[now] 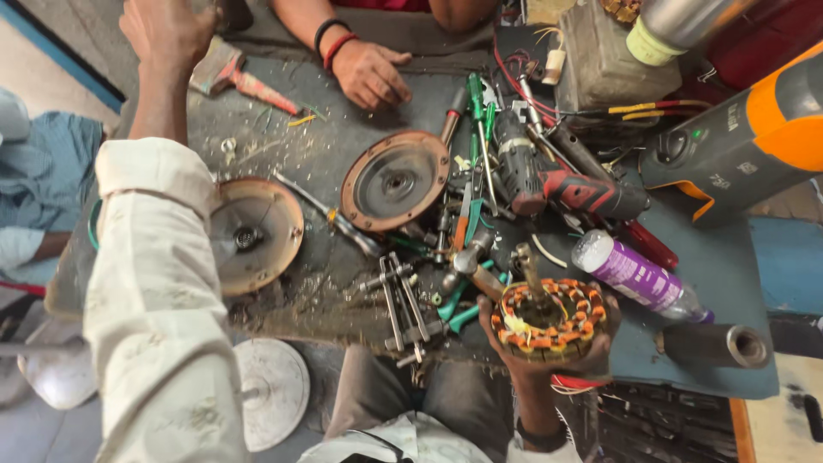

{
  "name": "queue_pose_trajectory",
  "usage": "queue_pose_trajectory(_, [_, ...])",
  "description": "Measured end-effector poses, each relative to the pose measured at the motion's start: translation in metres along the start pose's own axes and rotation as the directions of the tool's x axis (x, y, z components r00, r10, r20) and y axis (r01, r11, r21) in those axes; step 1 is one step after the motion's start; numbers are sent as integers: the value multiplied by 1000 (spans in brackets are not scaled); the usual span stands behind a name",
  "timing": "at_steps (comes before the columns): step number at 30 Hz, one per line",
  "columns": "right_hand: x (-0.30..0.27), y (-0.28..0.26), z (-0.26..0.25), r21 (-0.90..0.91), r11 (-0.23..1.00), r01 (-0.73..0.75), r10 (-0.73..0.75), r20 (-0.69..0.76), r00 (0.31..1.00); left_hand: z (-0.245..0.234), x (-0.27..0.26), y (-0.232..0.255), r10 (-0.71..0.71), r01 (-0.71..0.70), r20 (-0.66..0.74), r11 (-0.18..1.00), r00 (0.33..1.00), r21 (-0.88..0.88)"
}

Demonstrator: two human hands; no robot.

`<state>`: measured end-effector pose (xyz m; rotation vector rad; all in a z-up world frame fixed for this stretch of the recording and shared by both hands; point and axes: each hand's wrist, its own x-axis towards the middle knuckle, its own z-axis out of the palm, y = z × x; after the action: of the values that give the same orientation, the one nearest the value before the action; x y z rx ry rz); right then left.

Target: The person disassembles a motor rotor assembly on a workbench. They use a hammer to tap the housing, a screwdriver to pry components, and pliers to remove parts, exposing the copper windings. The person then uses a caliper to measure a shaft and handles a small metal ring.

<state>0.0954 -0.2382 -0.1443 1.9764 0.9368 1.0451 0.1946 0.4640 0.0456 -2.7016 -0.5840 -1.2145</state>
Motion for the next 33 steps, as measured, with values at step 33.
queue_pose_trajectory(33, [43, 8, -23, 736, 497, -460, 708, -38, 705, -51, -18, 58, -76, 57, -22, 881, 997, -470])
